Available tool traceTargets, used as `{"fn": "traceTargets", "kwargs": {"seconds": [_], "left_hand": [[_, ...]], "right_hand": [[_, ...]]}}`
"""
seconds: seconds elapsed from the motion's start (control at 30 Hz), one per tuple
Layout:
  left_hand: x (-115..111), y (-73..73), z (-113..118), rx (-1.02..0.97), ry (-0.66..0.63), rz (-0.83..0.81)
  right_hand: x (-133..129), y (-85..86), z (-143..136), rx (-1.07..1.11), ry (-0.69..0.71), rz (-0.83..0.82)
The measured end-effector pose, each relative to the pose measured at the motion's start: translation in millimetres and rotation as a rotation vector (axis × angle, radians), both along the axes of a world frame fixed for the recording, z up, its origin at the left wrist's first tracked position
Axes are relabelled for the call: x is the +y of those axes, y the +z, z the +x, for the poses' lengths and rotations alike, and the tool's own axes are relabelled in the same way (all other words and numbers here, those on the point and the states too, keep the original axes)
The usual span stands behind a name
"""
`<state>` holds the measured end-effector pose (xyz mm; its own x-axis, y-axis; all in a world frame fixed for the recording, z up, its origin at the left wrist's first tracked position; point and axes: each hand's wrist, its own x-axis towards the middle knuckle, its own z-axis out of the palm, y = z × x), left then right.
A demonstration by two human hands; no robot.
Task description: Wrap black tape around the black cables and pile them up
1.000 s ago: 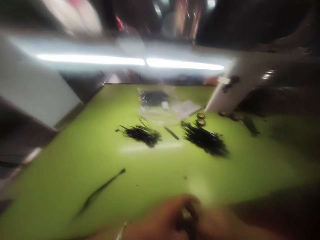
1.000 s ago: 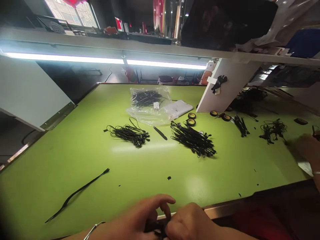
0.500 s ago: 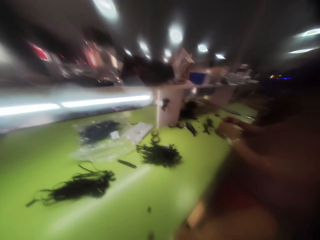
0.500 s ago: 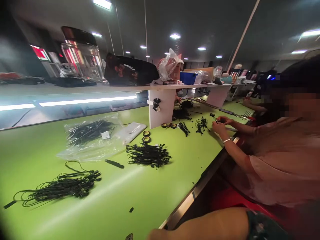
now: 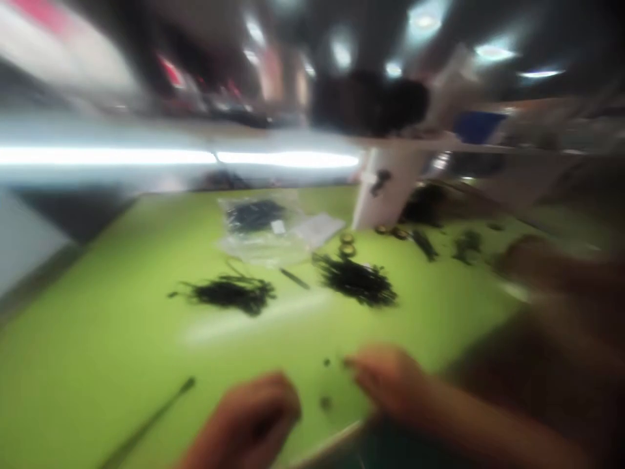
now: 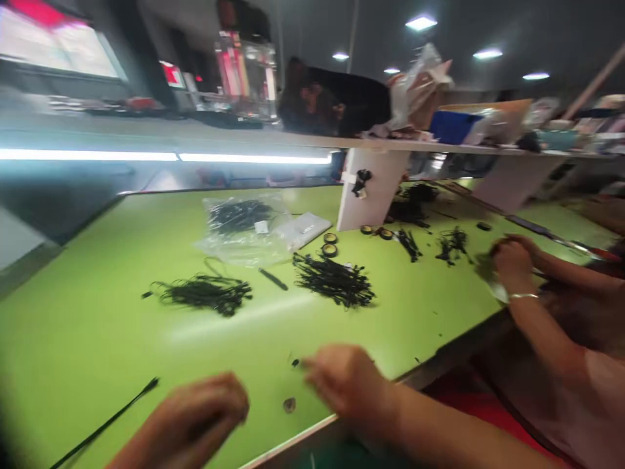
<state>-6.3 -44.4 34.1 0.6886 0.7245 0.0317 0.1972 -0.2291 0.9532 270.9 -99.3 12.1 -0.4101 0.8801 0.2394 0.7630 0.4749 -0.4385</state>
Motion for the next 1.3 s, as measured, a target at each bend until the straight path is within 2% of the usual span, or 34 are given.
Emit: {"fn": "traceTargets", "kwargs": {"seconds": [0.07, 0.13, 0.17, 0.23, 0.3, 0.37, 0.47, 0.57, 0.63, 0.77, 0.87, 1.0, 1.17, 1.3], "left_hand": [[9, -5.0, 4, -0.067, 0.216, -0.116], [19, -16.1, 8, -0.162, 0.300, -0.373], [23, -22.6, 10, -0.220, 0.324, -0.463], [28, -34.7, 12, -0.316, 0.381, -0.536], [30, -43.0, 10, -0.386, 0.399, -0.579], [32, -47.3, 6, -0.464, 0.411, -0.621], [36, -49.1, -1, -0.551, 0.397, -0.653], [39, -50.3, -6, -0.604, 0.355, -0.660], [41, -51.9, -7, -0.603, 0.326, -0.657], [43, -55.5, -9, -0.573, 0.316, -0.636], [46, -56.3, -11, -0.527, 0.351, -0.605], [49, -53.9, -12, -0.493, 0.411, -0.548], [51, -52.3, -15, -0.465, 0.455, -0.552], [52, -53.1, -16, -0.454, 0.451, -0.552]], "right_hand": [[37, 1.3, 14, 0.009, -0.238, 0.193], [75, -1.4, 31, -0.057, -0.336, 0.235], [92, -4.4, 40, -0.099, -0.372, 0.247], [119, -12.8, 57, -0.190, -0.414, 0.235], [136, -21.6, 69, -0.314, -0.419, 0.214], [147, -26.9, 69, -0.350, -0.413, 0.274], [161, -24.8, 37, -0.234, -0.362, 0.311], [177, -16.4, -21, -0.123, -0.185, 0.115], [193, -12.4, -60, -0.123, -0.131, 0.000], [234, -14.1, -110, -0.130, -0.220, -0.099], [258, -21.6, -128, -0.159, -0.263, -0.158], [271, -30.1, -147, -0.198, -0.289, -0.223], [265, -27.6, -150, -0.194, -0.284, -0.256], [244, -15.9, -131, -0.095, -0.288, -0.134]]}}
